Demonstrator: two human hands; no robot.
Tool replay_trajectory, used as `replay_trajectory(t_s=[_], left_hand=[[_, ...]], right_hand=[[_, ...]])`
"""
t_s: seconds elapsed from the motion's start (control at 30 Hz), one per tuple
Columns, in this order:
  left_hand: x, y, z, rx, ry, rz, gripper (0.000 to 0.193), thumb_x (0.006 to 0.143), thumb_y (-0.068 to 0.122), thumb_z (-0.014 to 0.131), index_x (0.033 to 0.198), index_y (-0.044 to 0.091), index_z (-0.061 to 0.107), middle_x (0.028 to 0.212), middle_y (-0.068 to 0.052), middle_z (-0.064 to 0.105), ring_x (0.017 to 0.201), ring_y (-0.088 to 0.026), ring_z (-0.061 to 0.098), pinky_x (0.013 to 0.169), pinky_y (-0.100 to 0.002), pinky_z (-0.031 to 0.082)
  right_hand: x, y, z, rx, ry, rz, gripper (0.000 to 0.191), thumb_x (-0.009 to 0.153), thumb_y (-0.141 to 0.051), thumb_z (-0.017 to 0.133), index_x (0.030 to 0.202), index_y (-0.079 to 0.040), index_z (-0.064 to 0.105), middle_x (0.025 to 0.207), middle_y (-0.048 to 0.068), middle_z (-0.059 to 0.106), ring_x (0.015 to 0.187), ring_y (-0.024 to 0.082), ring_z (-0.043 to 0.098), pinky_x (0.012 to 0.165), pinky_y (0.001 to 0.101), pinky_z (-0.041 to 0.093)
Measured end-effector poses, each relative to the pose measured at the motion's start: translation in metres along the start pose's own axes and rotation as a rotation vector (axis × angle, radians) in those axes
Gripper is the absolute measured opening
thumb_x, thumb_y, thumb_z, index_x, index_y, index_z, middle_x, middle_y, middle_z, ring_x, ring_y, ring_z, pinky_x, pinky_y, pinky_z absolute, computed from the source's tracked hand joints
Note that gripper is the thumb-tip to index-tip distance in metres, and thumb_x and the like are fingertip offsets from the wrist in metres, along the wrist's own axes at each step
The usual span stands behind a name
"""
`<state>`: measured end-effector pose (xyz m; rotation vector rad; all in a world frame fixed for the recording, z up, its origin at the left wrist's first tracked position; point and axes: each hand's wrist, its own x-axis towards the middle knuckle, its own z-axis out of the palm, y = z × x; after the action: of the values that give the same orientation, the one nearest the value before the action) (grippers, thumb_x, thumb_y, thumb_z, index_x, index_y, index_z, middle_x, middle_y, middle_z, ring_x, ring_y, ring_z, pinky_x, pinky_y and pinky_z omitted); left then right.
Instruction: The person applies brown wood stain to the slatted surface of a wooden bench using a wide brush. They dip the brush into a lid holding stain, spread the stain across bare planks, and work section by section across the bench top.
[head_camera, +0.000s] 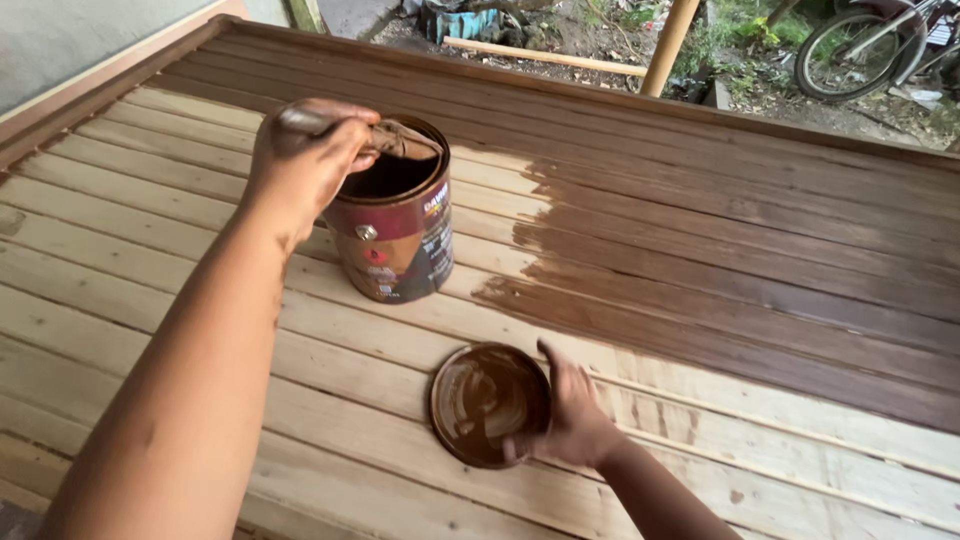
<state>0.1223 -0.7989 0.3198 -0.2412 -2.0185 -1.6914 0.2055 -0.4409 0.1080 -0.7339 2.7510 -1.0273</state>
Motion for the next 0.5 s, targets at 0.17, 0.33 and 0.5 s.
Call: replay_trajectory(t_s=[0.17, 0.33, 0.5], left_hand=[[0.049, -0.032, 0.007, 0.754, 0.053, -0.207, 0.025, 0.079, 0.021, 0.087, 0.095, 0.005, 0.075, 0.097, -0.016, 0.079, 0.087, -0.027, 0.075, 0.078, -0.041, 0.060], [0.077, -0.072, 0.033, 1.052, -0.123, -0.382, 0.050, 0.069, 0.029, 0.093, 0.111, 0.007, 0.075, 0.114, -0.020, 0.073, 0.107, -0.034, 0.070, 0.091, -0.044, 0.056], [0.096, -0.117, 0.047, 1.147, -0.228, -0.450, 0.036, 0.081, 0.018, 0.080, 0.115, 0.005, 0.076, 0.119, -0.022, 0.072, 0.115, -0.036, 0.068, 0.096, -0.044, 0.056]], right_hand=[[-0.015, -0.002, 0.007, -0.150, -0.152, 0.038, 0.159, 0.046, -0.055, 0.101, 0.160, -0.013, -0.001, 0.166, 0.015, 0.021, 0.153, 0.032, 0.016, 0.122, 0.0563, -0.002], [-0.012, 0.008, 0.020, -0.070, -0.024, -0.074, 0.154, 0.050, -0.053, 0.101, 0.160, -0.009, 0.003, 0.164, 0.018, 0.026, 0.151, 0.037, 0.019, 0.121, 0.0601, -0.002], [-0.009, 0.007, 0.027, -0.073, 0.008, -0.067, 0.153, 0.049, -0.054, 0.101, 0.159, -0.008, 0.005, 0.162, 0.018, 0.028, 0.150, 0.038, 0.019, 0.120, 0.0612, -0.002]])
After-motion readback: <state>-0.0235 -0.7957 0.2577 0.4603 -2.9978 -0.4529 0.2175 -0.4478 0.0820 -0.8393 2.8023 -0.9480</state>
